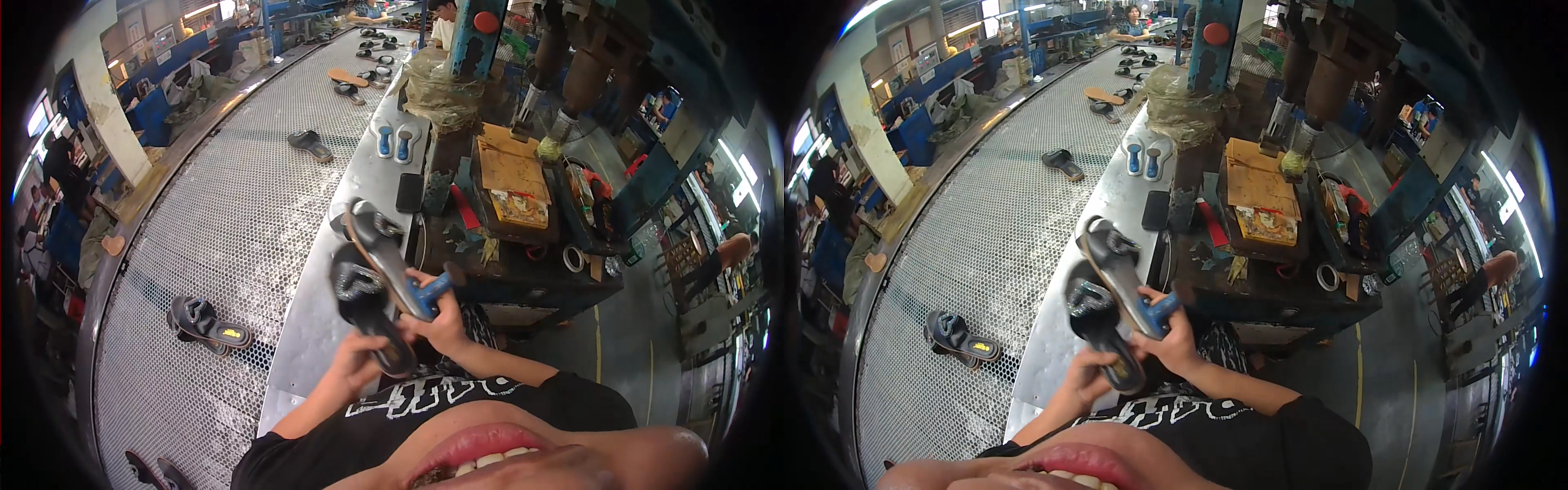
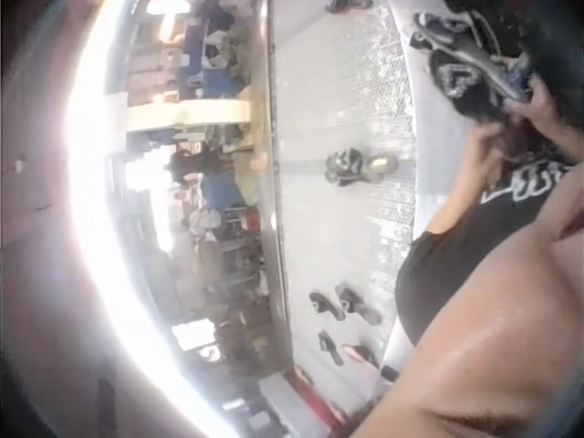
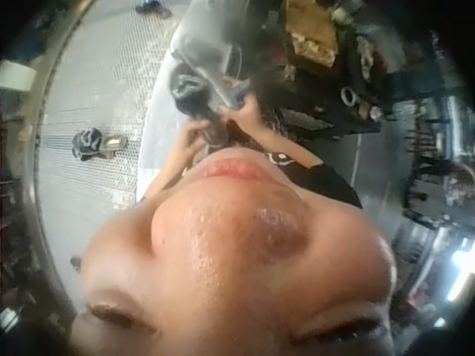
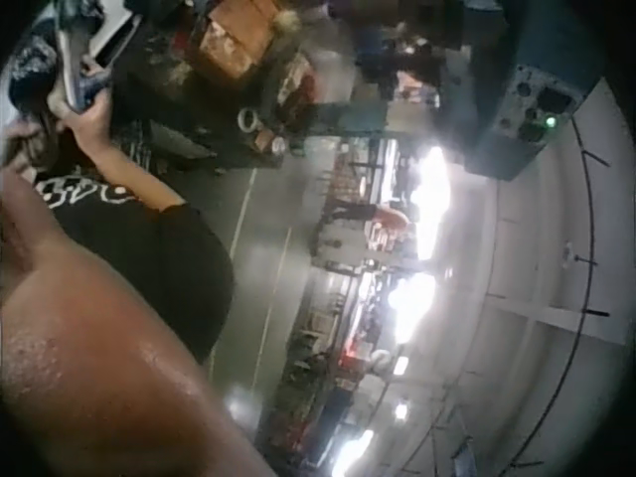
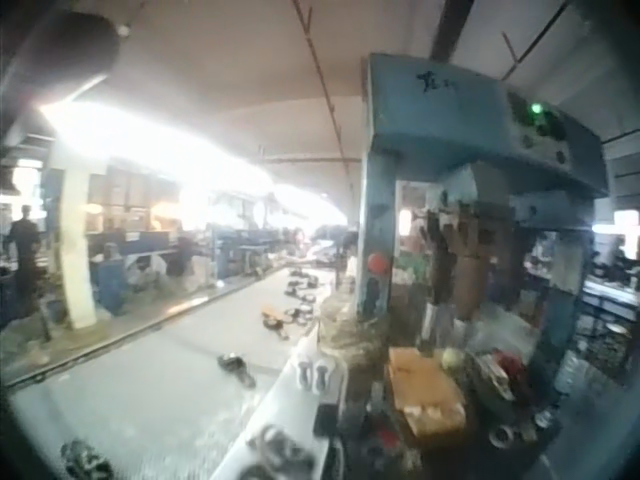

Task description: Applying adhesive to shoe soles and attaching them to uppers on a conveyor assembly line.

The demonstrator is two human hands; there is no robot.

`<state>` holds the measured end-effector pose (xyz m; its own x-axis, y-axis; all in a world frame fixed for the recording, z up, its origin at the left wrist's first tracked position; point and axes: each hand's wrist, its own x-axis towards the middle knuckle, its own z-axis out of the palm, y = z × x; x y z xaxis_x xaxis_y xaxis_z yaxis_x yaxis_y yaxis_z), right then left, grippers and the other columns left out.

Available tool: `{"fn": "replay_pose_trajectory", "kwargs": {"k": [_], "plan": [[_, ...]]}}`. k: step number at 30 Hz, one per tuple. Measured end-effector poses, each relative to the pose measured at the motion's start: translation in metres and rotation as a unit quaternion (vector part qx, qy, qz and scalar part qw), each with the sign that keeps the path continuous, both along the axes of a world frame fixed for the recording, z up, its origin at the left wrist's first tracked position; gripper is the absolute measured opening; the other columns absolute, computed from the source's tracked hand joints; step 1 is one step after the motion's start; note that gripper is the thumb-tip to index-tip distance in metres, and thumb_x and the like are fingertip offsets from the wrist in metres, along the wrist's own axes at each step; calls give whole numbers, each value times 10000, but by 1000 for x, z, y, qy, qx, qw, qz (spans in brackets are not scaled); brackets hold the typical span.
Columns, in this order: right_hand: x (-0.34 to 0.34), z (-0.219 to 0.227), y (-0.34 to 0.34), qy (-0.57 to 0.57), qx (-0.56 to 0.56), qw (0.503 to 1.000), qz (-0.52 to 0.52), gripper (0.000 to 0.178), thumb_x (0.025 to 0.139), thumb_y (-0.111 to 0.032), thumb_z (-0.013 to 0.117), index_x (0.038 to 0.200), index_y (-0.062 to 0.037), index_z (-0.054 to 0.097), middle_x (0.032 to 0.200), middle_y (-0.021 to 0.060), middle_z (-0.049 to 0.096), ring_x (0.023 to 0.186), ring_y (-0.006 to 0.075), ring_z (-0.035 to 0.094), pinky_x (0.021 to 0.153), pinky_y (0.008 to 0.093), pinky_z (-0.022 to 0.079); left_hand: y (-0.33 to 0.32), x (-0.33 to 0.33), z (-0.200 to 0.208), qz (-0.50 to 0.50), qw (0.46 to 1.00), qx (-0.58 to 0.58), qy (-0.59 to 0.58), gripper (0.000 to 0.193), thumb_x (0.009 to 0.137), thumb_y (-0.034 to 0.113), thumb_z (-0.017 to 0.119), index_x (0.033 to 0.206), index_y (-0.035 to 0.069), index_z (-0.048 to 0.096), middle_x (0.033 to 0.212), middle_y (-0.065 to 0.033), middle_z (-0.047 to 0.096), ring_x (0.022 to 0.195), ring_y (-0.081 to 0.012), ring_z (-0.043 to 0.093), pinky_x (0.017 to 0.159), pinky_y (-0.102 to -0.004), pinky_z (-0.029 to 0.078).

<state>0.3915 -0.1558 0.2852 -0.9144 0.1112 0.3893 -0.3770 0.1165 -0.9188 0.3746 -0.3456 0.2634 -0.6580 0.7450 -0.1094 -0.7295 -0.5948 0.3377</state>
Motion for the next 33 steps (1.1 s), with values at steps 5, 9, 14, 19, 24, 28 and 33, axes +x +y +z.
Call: {"fn": "replay_pose_trajectory", "kwargs": {"k": [5,9,14,19,24,28,33], "plan": [[25,8,6,8,97,986,132,503,706,-19,752,1115,-58,461,1329,157,543,1326,325,455,1086,413,347,-48,-61,-41,322,940,-114,-13,395,794,34,546,1170,-88,540,1187,-194,620,1116,-304,602,1029,-415,454],[43,6,16,10,104,964,243,487,723,-27,758,1104,-66,457,1382,163,511,1396,336,369,1112,430,325,-45,-75,-15,326,926,-189,-11,386,944,351,564,1115,8,602,973,-111,669,838,-260,665,813,-384,539],[48,-5,20,45,72,982,171,515,724,-52,777,1112,-82,439,1422,189,471,1420,355,320,1127,456,303,34,-36,6,280,870,-337,227,338,908,339,591,1038,29,618,941,-70,642,868,-177,616,815,-331,496],[62,-24,39,118,130,984,-24,693,640,-44,824,1134,-92,341,1440,262,395,1390,382,346,1126,463,256,111,14,15,134,921,-240,275,368,902,235,643,1165,-6,549,1039,-81,626,957,-162,589,872,-325,469],[61,-8,85,18,124,977,-173,591,654,-24,772,1141,-47,439,1422,237,442,1315,324,434,1100,436,299,140,-20,-28,149,738,-315,578,503,949,322,611,1308,-8,487,1211,-146,539,1117,-205,530,981,-338,413],[9,20,140,51,184,940,-283,588,659,18,717,1207,-22,510,1360,154,527,1234,262,511,1066,380,350,142,-18,-75,36,844,-262,467,579,944,348,600,1398,21,448,1165,-180,559,1047,-255,569,965,-357,430],[-70,21,239,23,263,888,-376,682,676,-33,748,1320,-63,524,1184,133,611,1077,282,610,942,363,452,135,-8,-108,-195,644,-340,658,605,873,257,675,1398,33,475,1142,-223,602,1027,-346,607,935,-400,460]]}}
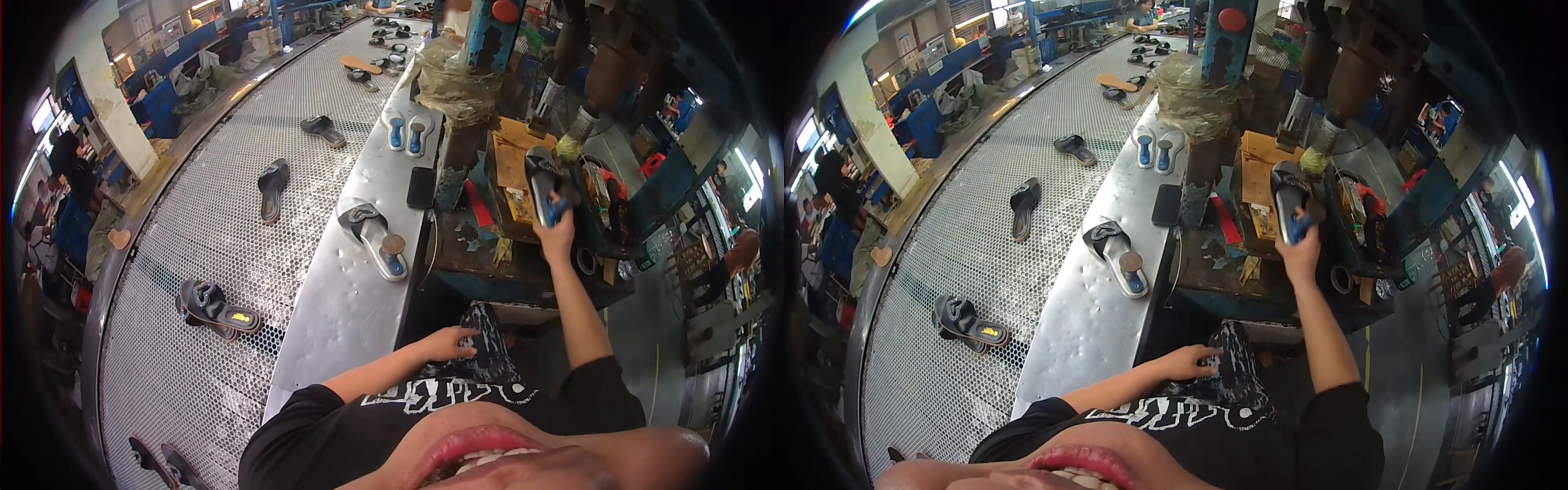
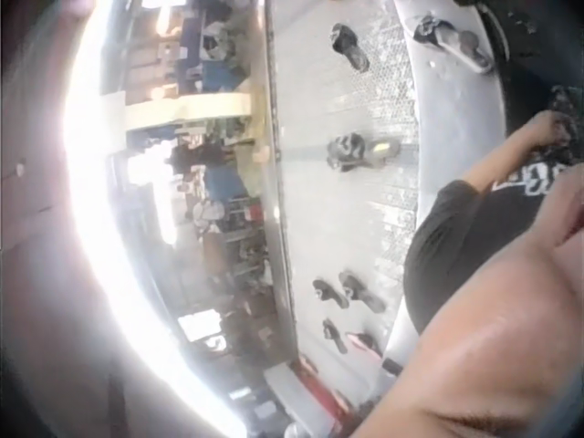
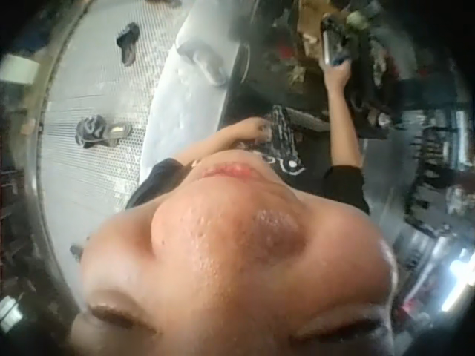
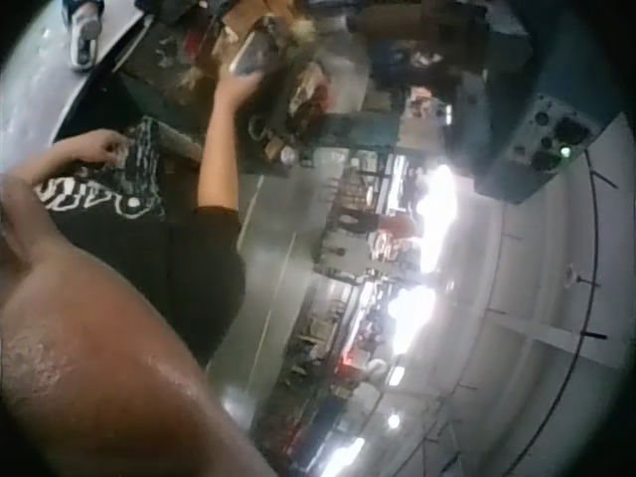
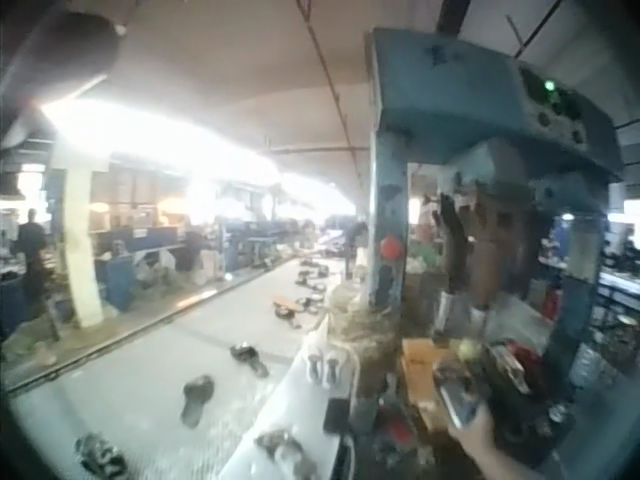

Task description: Applying adhesive to shoe soles and attaching them to uppers on a conveyor assembly line.

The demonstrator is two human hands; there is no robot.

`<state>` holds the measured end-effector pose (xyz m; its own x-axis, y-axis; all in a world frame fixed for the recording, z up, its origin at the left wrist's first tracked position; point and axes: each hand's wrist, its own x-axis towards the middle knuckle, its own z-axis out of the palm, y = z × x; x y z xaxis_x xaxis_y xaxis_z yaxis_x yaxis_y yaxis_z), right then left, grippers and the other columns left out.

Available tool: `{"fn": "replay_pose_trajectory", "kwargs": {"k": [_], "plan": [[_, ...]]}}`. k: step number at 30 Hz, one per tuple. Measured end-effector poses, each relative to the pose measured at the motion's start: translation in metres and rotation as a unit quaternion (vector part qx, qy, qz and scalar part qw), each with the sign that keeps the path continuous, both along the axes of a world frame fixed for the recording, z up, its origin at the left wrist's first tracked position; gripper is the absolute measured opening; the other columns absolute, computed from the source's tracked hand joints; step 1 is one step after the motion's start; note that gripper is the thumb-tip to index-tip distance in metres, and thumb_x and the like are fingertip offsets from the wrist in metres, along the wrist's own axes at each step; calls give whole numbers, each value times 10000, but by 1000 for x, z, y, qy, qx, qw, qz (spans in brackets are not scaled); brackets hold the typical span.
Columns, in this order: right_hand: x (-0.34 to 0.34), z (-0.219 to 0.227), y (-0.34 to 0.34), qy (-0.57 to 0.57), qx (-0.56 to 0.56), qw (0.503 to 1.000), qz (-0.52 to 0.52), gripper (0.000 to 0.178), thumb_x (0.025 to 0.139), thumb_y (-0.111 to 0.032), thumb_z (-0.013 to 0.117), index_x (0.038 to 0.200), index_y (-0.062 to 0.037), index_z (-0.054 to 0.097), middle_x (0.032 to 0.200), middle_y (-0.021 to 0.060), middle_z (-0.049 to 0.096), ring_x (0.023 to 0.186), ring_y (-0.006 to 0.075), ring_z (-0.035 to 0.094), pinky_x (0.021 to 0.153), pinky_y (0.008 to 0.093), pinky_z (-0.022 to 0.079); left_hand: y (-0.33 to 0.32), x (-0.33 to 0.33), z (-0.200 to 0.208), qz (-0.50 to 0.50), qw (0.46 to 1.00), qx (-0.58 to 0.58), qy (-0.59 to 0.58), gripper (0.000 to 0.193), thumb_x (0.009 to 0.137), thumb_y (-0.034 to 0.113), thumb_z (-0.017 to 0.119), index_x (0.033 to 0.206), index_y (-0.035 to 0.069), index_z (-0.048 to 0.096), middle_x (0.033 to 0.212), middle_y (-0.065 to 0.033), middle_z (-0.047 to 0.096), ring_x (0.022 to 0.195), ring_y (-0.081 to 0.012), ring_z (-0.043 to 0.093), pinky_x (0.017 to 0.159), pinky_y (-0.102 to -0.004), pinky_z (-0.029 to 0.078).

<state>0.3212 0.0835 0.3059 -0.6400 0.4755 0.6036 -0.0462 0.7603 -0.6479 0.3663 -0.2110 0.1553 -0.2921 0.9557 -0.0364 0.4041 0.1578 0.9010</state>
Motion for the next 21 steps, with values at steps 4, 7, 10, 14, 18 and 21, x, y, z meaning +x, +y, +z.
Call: {"fn": "replay_pose_trajectory", "kwargs": {"k": [4,7,10,14,18,21], "plan": [[-17,-12,16,-55,16,998,-15,686,672,-107,790,1309,-107,535,1132,137,620,1066,346,610,911,392,464,-2,7,-4,-44,998,-32,15,643,791,180,704,1385,50,495,1175,-256,590,1058,-397,587,961,-428,453],[-14,-22,32,-62,30,998,3,715,706,-143,791,1355,-114,492,1231,150,603,1164,339,576,960,395,447,4,6,-16,-64,997,22,39,663,741,137,698,1373,70,511,1172,-235,603,1061,-385,582,980,-427,452],[-19,-23,50,-70,61,995,40,743,745,-209,792,1381,-76,432,1280,195,589,1206,358,555,971,405,447,9,-3,3,-5,997,67,43,576,717,128,703,1281,66,602,1130,-207,634,1055,-364,590,960,-414,465],[-29,-14,63,-124,90,988,-5,660,714,-315,818,1204,1,508,1128,265,610,1070,411,599,878,439,485,10,-14,21,67,996,54,-30,588,716,59,684,1294,132,608,1055,-189,643,893,-299,639,837,-365,520],[-52,-1,65,-94,110,989,38,639,701,-277,836,1208,-37,531,1173,213,564,1115,366,564,930,405,455,12,-12,24,49,997,17,-56,552,729,82,711,1271,137,628,960,-189,663,831,-289,649,778,-373,521],[-70,0,72,-179,124,976,-23,678,692,-296,845,1231,-32,528,1164,199,577,1097,375,569,939,411,449,4,-1,22,36,998,22,-37,499,749,124,722,1242,130,646,1023,-205,675,802,-324,680,742,-380,546]]}}
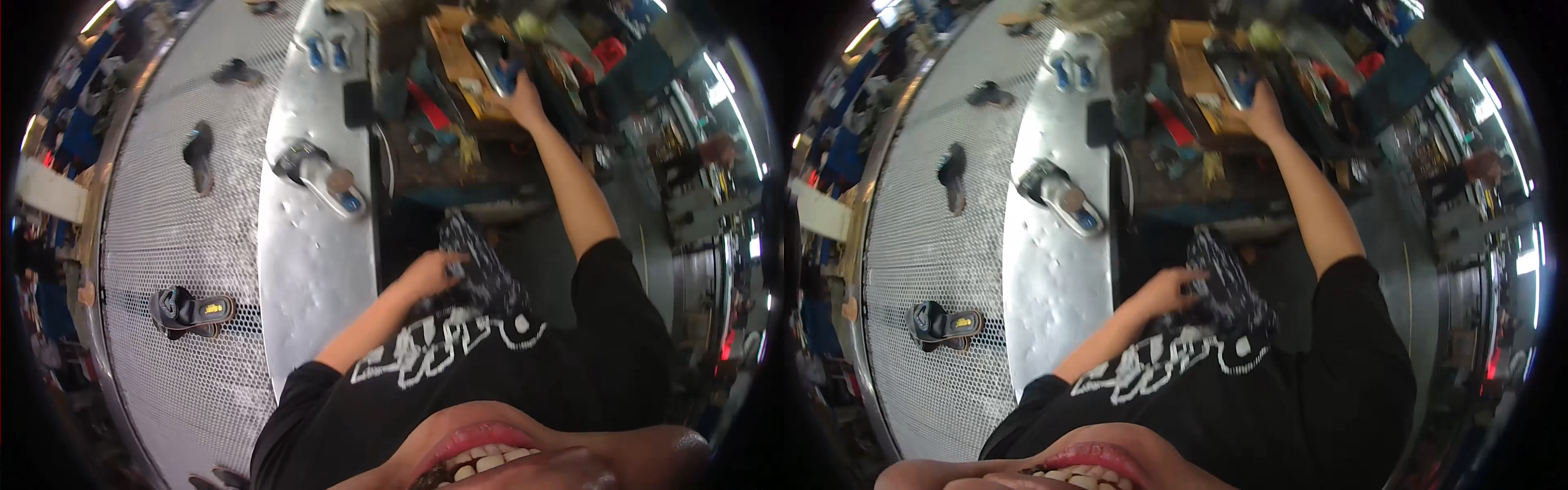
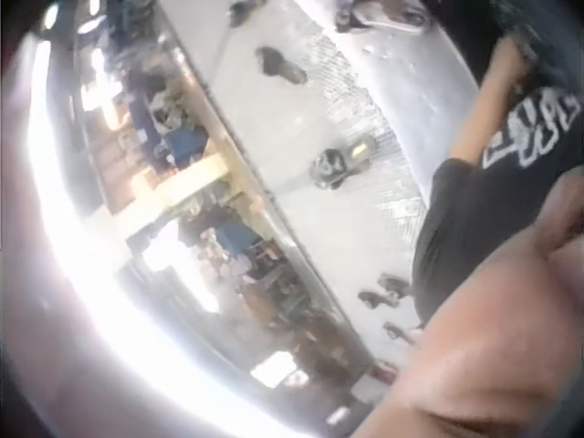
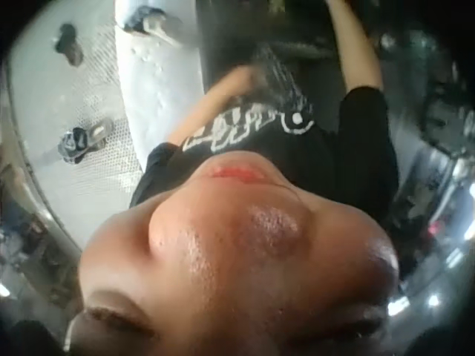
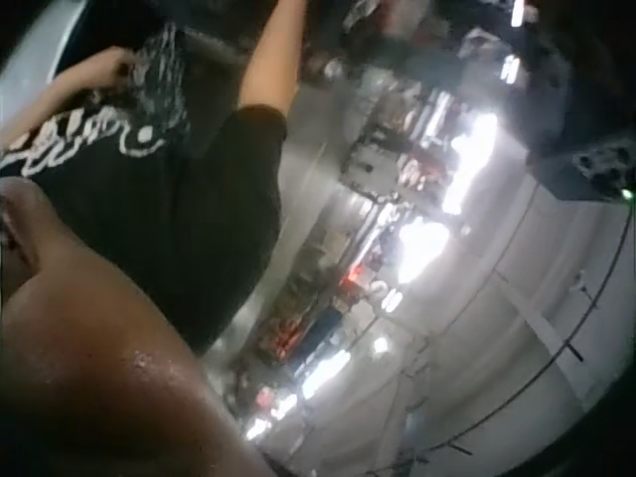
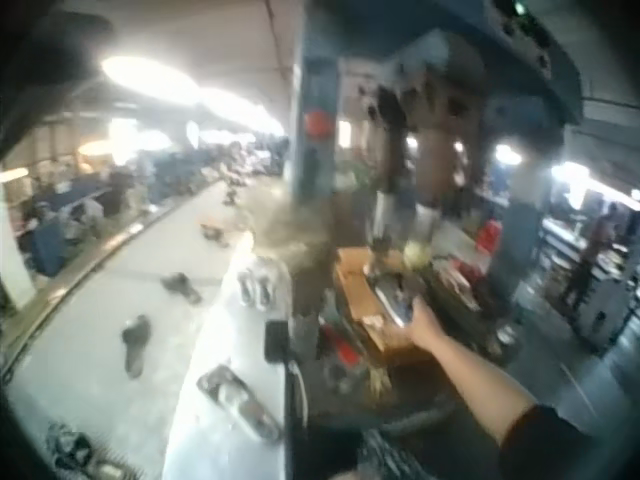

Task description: Applying adhesive to shoe soles and attaching them to uppers on a conveyor assembly line.

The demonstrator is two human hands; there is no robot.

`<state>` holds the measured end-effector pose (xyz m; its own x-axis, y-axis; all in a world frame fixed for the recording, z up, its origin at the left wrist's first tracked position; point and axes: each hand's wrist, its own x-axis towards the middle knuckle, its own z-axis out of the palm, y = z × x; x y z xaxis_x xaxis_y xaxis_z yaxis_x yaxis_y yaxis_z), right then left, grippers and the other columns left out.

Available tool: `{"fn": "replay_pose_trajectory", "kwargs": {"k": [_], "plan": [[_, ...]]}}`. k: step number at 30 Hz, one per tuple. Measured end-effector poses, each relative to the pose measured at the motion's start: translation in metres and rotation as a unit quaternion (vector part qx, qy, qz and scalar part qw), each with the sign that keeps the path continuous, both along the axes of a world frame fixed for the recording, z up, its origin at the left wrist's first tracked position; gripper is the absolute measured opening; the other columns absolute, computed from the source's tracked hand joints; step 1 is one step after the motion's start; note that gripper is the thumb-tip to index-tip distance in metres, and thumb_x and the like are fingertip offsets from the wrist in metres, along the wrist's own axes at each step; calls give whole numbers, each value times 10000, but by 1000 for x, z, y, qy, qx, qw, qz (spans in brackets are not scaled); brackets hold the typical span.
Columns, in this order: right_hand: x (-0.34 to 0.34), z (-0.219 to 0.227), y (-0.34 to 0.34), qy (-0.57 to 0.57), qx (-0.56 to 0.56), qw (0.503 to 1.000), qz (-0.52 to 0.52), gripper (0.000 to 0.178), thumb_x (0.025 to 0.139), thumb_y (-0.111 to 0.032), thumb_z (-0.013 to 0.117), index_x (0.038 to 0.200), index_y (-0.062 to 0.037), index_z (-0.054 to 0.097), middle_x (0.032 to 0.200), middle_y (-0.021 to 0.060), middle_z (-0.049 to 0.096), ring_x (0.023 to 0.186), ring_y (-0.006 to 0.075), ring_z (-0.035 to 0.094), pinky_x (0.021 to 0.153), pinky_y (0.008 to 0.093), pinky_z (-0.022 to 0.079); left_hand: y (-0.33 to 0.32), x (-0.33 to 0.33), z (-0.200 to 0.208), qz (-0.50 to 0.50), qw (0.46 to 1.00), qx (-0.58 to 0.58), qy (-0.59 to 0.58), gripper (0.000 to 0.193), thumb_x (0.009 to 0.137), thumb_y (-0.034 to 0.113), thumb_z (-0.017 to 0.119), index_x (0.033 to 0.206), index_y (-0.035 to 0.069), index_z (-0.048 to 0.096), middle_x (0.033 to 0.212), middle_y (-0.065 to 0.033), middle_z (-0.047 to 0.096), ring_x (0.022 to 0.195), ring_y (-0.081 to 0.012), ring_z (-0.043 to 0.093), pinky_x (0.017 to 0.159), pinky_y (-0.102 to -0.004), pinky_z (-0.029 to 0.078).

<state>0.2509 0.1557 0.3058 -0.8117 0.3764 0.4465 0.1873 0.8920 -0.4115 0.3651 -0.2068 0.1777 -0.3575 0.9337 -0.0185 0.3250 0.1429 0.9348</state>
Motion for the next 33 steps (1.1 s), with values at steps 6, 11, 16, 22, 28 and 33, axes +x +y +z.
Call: {"fn": "replay_pose_trajectory", "kwargs": {"k": [6,11,16,22,28,33], "plan": [[17,-10,-5,39,-58,997,43,724,691,-262,842,1290,-51,495,1232,168,575,1145,317,557,983,382,420,-4,24,-30,-15,998,33,47,538,688,116,703,1223,151,658,1045,-201,684,969,-370,651,897,-423,512],[14,-4,-4,139,-115,981,74,662,750,-215,799,1294,-27,469,1218,147,593,1133,274,571,969,353,423,-18,22,3,-51,998,-34,33,569,682,114,706,1246,128,640,1099,-199,672,988,-361,648,896,-428,506],[14,17,-9,184,-201,962,30,555,800,-119,741,1271,9,477,1233,157,597,1132,220,583,961,322,429,-14,22,-10,-46,997,13,58,585,686,106,704,1265,98,621,1142,-194,661,1022,-365,634,904,-431,501],[14,34,-12,65,25,997,-27,655,742,-294,774,1236,30,490,1163,237,583,1083,401,579,924,432,456,-9,25,9,-34,996,80,-5,597,732,96,733,1307,65,574,1018,-197,674,969,-328,651,876,-396,510],[21,21,-3,30,65,996,-44,663,734,-345,774,1198,40,498,1121,255,572,1072,419,570,881,465,468,-94,5,128,142,971,177,76,479,765,85,718,1229,35,610,1168,-134,653,1074,-285,617,954,-387,474],[27,9,-50,30,64,993,-90,753,784,-396,729,1298,57,417,1252,297,531,1147,408,551,928,463,458,-297,-68,90,615,625,-331,350,868,725,385,812,1404,7,426,1432,-284,380,1345,-409,328,1104,-508,292]]}}
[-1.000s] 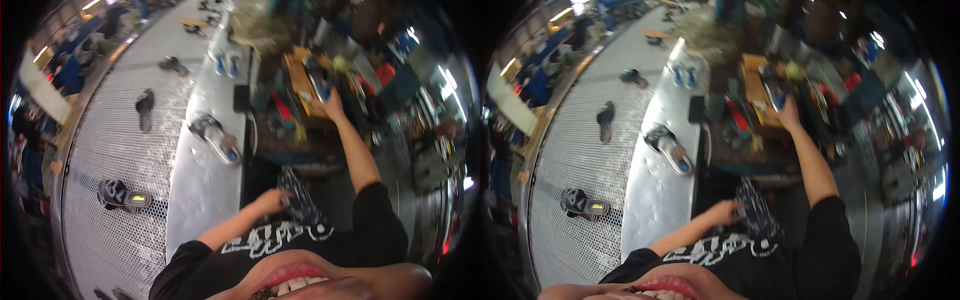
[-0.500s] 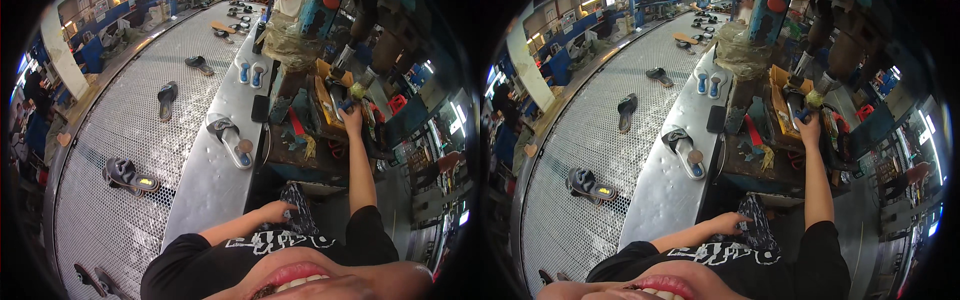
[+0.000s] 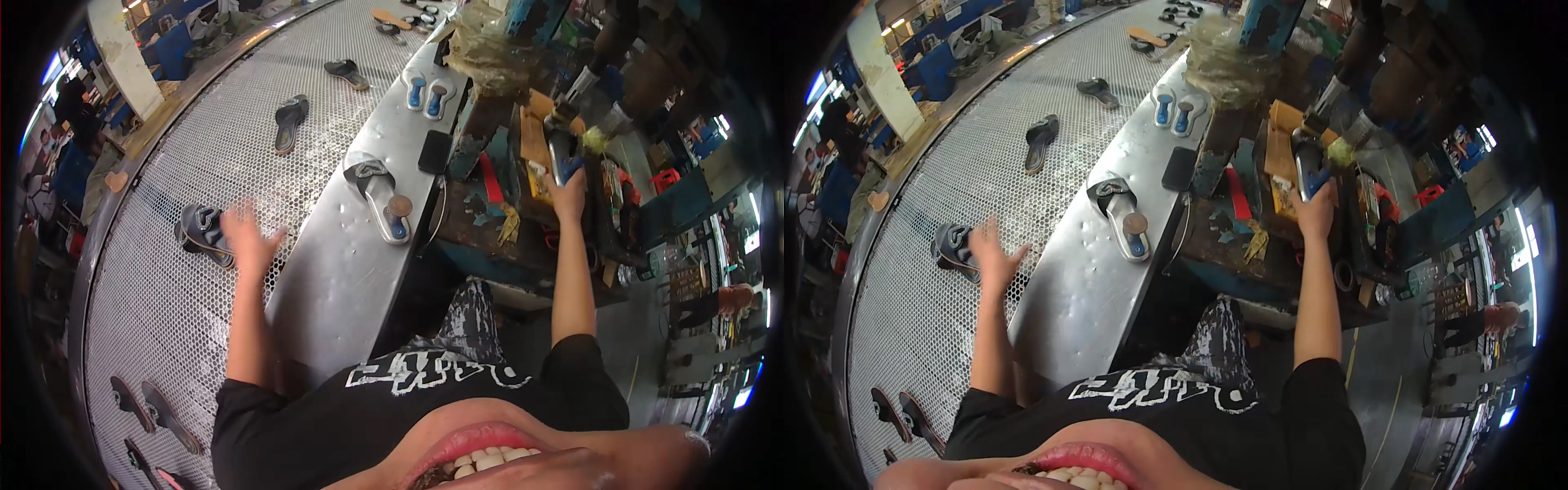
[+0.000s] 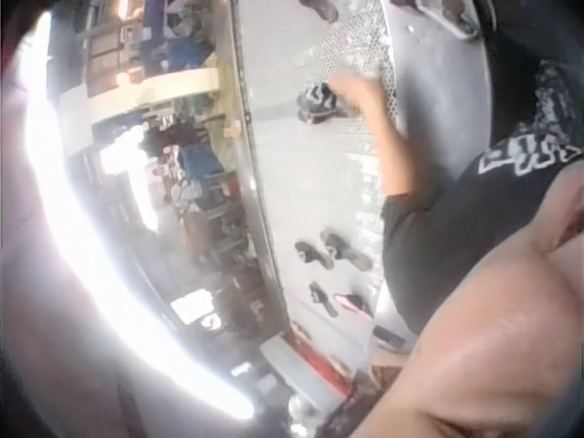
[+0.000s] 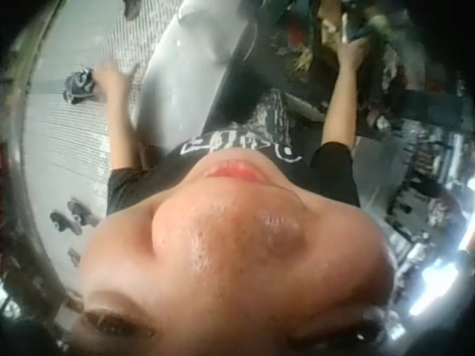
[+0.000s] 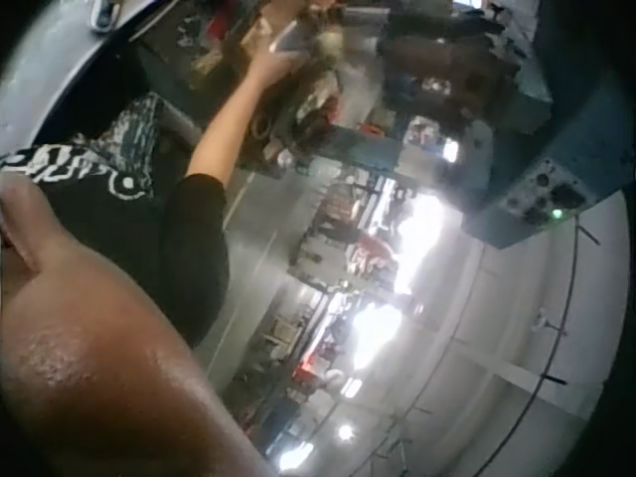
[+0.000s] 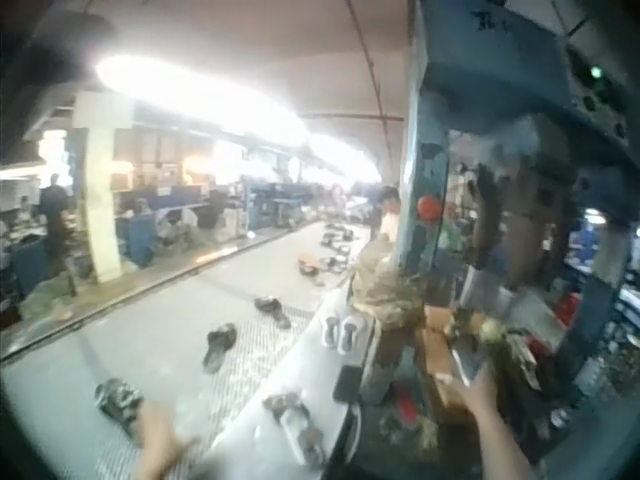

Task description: Applying adhesive to shoe soles and attaching them to uppers on a conveyor assembly line.

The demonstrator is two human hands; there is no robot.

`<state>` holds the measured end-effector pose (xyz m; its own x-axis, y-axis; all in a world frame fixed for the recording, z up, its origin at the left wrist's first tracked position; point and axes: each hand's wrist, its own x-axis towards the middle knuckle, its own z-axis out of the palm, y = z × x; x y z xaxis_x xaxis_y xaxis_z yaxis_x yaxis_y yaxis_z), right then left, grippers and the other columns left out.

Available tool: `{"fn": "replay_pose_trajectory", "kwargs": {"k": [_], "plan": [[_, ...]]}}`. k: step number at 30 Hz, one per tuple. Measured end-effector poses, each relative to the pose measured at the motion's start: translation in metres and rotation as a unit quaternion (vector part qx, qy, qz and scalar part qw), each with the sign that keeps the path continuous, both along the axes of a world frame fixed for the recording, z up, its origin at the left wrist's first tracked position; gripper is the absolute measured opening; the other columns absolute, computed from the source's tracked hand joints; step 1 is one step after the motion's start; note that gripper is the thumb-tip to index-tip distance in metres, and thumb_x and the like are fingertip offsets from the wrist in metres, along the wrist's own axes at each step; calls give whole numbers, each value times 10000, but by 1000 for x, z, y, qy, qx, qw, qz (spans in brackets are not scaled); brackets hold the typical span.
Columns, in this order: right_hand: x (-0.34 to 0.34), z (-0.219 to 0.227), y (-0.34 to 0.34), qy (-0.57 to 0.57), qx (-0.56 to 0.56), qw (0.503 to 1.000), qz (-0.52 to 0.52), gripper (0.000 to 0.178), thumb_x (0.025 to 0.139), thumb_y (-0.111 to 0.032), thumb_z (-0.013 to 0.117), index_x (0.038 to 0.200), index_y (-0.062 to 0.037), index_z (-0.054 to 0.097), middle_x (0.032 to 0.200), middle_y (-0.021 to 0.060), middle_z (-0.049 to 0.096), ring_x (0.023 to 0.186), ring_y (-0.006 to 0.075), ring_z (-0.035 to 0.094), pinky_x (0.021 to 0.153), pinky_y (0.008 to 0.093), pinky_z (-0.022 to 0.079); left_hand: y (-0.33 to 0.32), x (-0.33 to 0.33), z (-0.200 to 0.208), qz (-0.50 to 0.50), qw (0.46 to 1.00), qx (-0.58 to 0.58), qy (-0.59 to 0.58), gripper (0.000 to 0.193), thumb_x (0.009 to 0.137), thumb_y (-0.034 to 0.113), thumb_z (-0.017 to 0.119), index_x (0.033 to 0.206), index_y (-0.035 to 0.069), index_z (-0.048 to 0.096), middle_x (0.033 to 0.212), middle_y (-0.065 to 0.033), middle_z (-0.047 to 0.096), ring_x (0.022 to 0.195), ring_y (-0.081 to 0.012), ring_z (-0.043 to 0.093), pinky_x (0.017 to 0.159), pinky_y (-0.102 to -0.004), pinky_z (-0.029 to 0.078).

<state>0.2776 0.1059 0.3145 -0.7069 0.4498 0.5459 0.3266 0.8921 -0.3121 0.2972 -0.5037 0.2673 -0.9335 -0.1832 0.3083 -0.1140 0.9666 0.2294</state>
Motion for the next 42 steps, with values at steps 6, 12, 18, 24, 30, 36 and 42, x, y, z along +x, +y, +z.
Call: {"fn": "replay_pose_trajectory", "kwargs": {"k": [6,12,18,24,30,36,42], "plan": [[7,-27,22,-26,-29,999,-11,918,814,-434,713,1443,66,270,1359,292,472,1242,391,502,994,440,436,-58,-6,-66,76,995,-64,34,758,768,351,707,1436,118,433,1556,-222,184,1428,-498,95,1128,-571,249],[-2,-35,26,10,-4,997,79,844,782,-420,759,1354,76,386,1287,286,510,1185,403,523,1000,443,414,-88,1,-69,207,974,28,90,991,671,294,764,1503,86,267,1494,-280,290,1398,-463,249,1107,-528,305],[-21,-44,63,34,-18,993,110,786,749,-371,807,1291,55,430,1184,267,584,1082,401,585,932,435,440,-122,-50,-89,329,913,241,6,1083,649,697,717,1332,-92,430,1337,-275,509,1293,-411,444,1059,-499,366],[-9,-45,54,43,36,993,103,803,756,-420,786,1311,42,434,1191,263,586,1103,401,582,947,437,434,-91,-43,-101,242,960,141,2,815,637,485,804,1250,16,542,1175,-228,613,1147,-383,555,1003,-474,424],[3,-18,-3,10,-61,998,20,802,722,-405,794,1334,8,479,1239,252,576,1130,385,576,944,450,459,-154,6,-95,74,946,317,-9,407,652,102,733,1040,48,625,899,-101,666,837,-274,642,804,-385,498],[53,-19,-46,83,-50,995,-25,660,699,-291,798,1266,-50,560,1072,177,674,995,376,648,860,451,498,-2,81,15,-183,564,801,81,676,720,47,721,1330,37,429,1146,-125,607,1037,-239,612,886,-378,529],[132,-28,-226,167,-434,828,314,667,712,-119,786,1305,-34,492,1352,133,496,1225,233,478,1052,388,359,137,137,22,-229,257,908,-239,798,768,-48,634,1475,53,279,1388,-299,459,1280,-392,498,1011,-510,472]]}}
